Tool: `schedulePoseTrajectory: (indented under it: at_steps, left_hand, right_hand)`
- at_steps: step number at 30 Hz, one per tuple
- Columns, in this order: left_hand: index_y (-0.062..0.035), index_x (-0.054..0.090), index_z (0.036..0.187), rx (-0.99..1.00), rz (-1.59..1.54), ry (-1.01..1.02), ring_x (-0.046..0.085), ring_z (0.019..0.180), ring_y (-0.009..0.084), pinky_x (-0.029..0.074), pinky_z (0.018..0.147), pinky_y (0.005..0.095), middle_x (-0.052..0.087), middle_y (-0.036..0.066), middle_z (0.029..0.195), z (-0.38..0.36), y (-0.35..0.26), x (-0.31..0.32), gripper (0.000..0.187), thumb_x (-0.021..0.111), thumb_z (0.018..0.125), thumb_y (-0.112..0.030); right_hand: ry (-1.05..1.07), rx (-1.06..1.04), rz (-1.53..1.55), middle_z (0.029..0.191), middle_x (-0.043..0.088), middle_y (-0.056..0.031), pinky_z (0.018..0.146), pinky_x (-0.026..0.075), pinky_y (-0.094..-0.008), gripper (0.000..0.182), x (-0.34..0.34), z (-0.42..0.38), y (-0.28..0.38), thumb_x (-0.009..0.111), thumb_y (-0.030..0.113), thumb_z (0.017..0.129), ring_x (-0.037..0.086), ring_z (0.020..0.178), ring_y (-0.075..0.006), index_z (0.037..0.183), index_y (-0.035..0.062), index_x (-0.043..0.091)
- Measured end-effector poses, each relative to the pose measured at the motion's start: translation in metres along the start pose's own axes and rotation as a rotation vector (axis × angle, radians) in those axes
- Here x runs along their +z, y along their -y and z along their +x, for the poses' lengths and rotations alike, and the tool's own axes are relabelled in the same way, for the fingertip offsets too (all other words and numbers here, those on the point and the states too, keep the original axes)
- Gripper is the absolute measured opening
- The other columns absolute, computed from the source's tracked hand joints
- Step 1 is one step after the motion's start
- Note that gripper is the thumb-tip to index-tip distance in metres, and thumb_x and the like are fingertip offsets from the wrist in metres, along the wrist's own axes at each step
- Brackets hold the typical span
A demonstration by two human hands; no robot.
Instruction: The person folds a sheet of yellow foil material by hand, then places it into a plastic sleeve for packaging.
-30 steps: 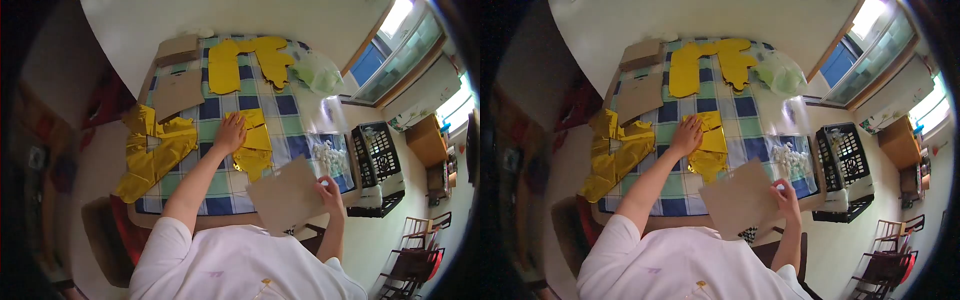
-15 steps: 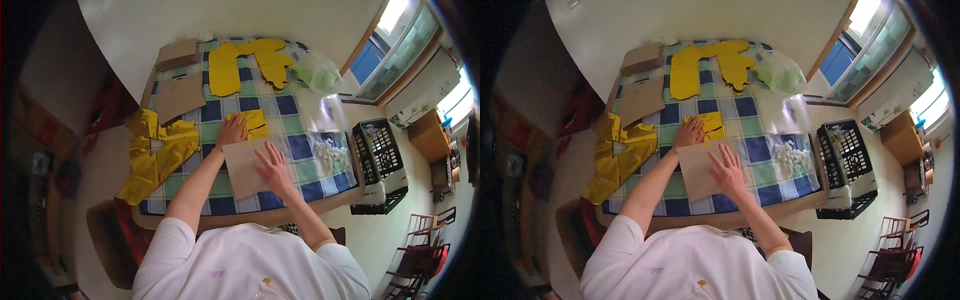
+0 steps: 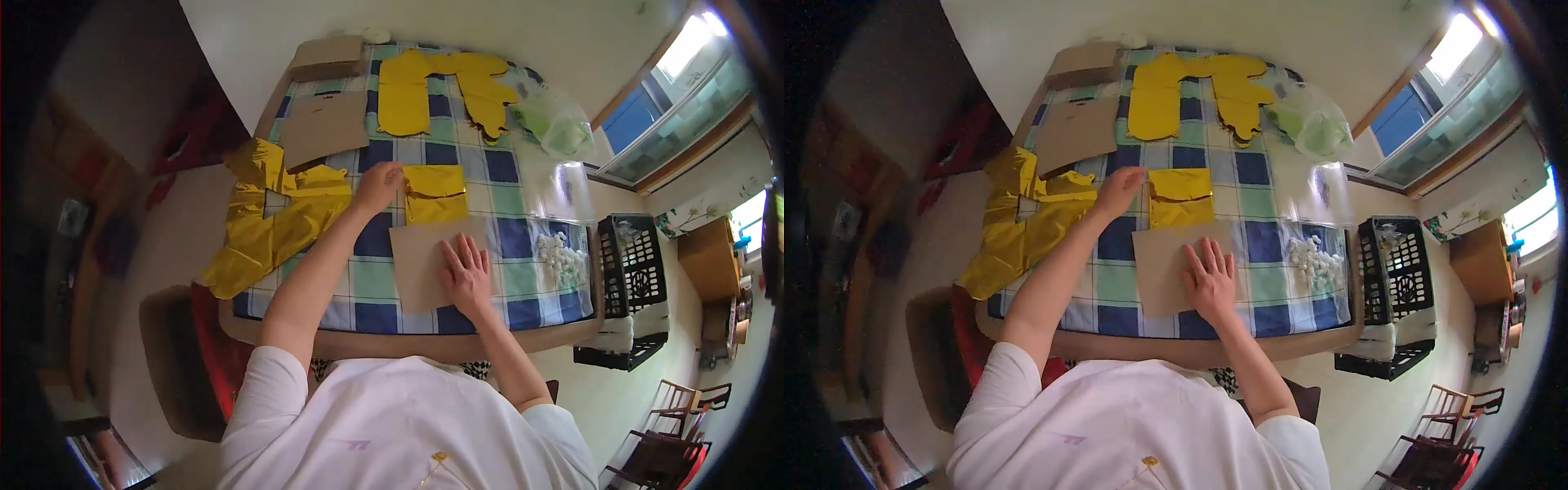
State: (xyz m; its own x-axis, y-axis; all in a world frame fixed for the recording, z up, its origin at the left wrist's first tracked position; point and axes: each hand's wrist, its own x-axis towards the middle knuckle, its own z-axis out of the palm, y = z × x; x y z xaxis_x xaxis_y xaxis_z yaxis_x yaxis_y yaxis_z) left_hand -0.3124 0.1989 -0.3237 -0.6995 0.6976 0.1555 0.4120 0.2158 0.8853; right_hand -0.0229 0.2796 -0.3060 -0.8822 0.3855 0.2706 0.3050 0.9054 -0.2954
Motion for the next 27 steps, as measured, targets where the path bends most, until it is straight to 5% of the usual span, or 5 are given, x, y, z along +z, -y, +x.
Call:
schedulePoseTrajectory:
  at_steps: [9, 12, 18, 21, 27]
  left_hand:
    - [-0.0011, 0.055, 0.121, -0.206, 0.333, -0.167, 0.062, 0.1, 0.0288, 0.049, 0.081, 0.0393, 0.064, 0.019, 0.108, 0.064, 0.031, 0.043, 0.056, 0.07, 0.077, -0.033]
    - [-0.0007, 0.062, 0.111, -0.245, 0.511, -0.072, 0.064, 0.09, 0.0288, 0.049, 0.079, 0.0396, 0.067, 0.017, 0.099, 0.089, 0.02, 0.047, 0.053, 0.072, 0.074, -0.037]
    - [-0.0018, 0.07, 0.086, -0.361, 0.259, 0.38, 0.062, 0.076, 0.0201, 0.048, 0.07, 0.0338, 0.069, 0.011, 0.089, 0.115, 0.013, 0.026, 0.034, 0.074, 0.072, -0.033]
    - [-0.0029, 0.07, 0.089, -0.24, 0.301, 0.321, 0.06, 0.072, 0.0164, 0.046, 0.065, 0.031, 0.069, 0.008, 0.086, 0.133, 0.055, 0.031, 0.031, 0.076, 0.07, -0.026]
    - [-0.0027, 0.069, 0.092, -0.241, 0.268, 0.362, 0.06, 0.073, 0.0155, 0.046, 0.065, 0.0307, 0.068, 0.005, 0.085, 0.125, 0.033, 0.018, 0.027, 0.075, 0.071, -0.018]
  right_hand:
    - [-0.038, 0.016, 0.074, 0.143, 0.042, -0.0136, 0.111, 0.022, -0.0522, 0.043, 0.002, -0.001, -0.002, 0.053, 0.026, 0.09, 0.034, 0.135, -0.03, 0.132, 0.0149, 0.051]
    - [-0.065, 0.03, 0.078, 0.142, 0.042, -0.0148, 0.109, 0.021, -0.0567, 0.043, 0.01, -0.003, -0.008, 0.053, 0.024, 0.089, 0.034, 0.136, -0.0299, 0.131, 0.0147, 0.051]
    - [-0.166, 0.113, -0.117, 0.141, 0.041, -0.0182, 0.105, 0.02, -0.0656, 0.046, 0.008, -0.008, 0.003, 0.054, 0.023, 0.086, 0.034, 0.133, -0.0384, 0.132, 0.0226, 0.051]
    - [-0.192, 0.135, -0.095, 0.141, 0.041, -0.0193, 0.105, 0.021, -0.0645, 0.047, 0.012, -0.009, 0.005, 0.054, 0.024, 0.085, 0.035, 0.132, -0.0402, 0.132, 0.0247, 0.051]
    - [-0.215, 0.138, -0.053, 0.14, 0.043, -0.0175, 0.107, 0.021, -0.0609, 0.047, 0.014, -0.008, 0.002, 0.055, 0.022, 0.082, 0.036, 0.133, -0.0367, 0.128, 0.0193, 0.053]
